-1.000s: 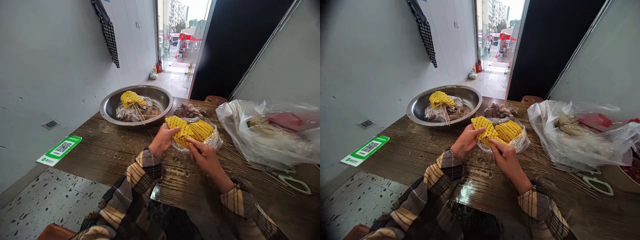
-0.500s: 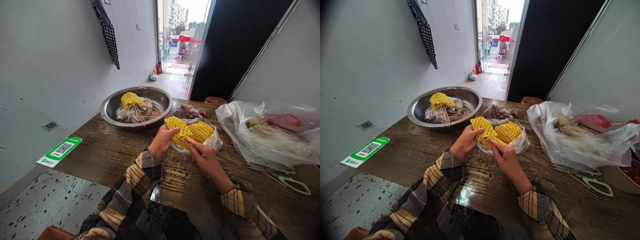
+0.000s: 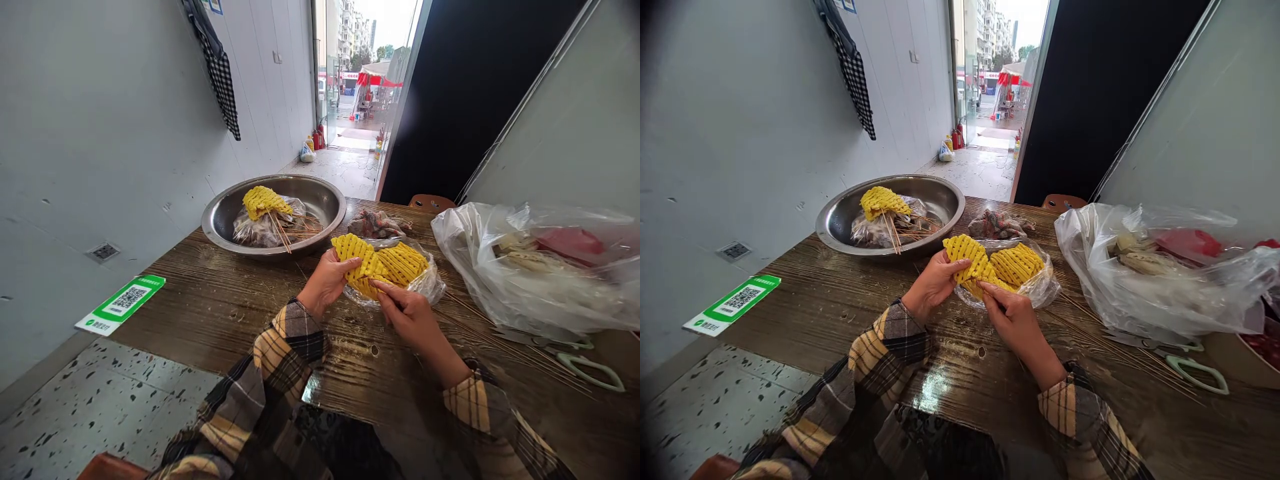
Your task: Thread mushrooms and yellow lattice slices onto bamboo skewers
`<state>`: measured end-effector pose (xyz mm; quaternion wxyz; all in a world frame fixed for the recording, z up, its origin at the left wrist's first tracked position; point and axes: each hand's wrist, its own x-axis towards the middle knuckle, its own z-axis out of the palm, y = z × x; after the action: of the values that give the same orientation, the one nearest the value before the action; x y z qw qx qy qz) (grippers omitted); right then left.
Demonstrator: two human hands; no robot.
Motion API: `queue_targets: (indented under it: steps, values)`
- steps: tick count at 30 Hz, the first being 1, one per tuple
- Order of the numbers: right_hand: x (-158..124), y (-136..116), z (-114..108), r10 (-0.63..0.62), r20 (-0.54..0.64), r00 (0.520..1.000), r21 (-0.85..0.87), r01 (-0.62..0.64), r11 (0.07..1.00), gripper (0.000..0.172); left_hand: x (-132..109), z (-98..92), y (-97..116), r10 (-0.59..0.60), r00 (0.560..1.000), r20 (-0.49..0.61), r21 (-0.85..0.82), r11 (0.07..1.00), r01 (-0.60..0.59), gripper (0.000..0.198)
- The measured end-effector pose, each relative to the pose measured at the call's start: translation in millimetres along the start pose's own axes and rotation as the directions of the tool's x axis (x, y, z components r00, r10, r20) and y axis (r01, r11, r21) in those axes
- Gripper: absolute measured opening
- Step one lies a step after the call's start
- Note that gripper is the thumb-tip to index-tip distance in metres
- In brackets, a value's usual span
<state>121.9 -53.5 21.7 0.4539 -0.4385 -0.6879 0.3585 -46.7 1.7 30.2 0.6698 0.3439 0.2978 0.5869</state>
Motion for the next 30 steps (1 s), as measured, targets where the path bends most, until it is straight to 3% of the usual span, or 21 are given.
queue_targets:
  steps: [11,30]
  values:
    - [0,4,-3,0.017,-0.005,1.000,-0.036,-0.017,0.999,0.030,-6,-0.5,5,-0.013,0.989,0.149,0.095,0.995,-0.001,0.045]
    - [0,11,-5,0.030,0.082,0.996,-0.122,-0.019,0.992,0.039,-5,-5.3,1,-0.003,0.972,0.234,0.291,0.954,-0.068,0.059]
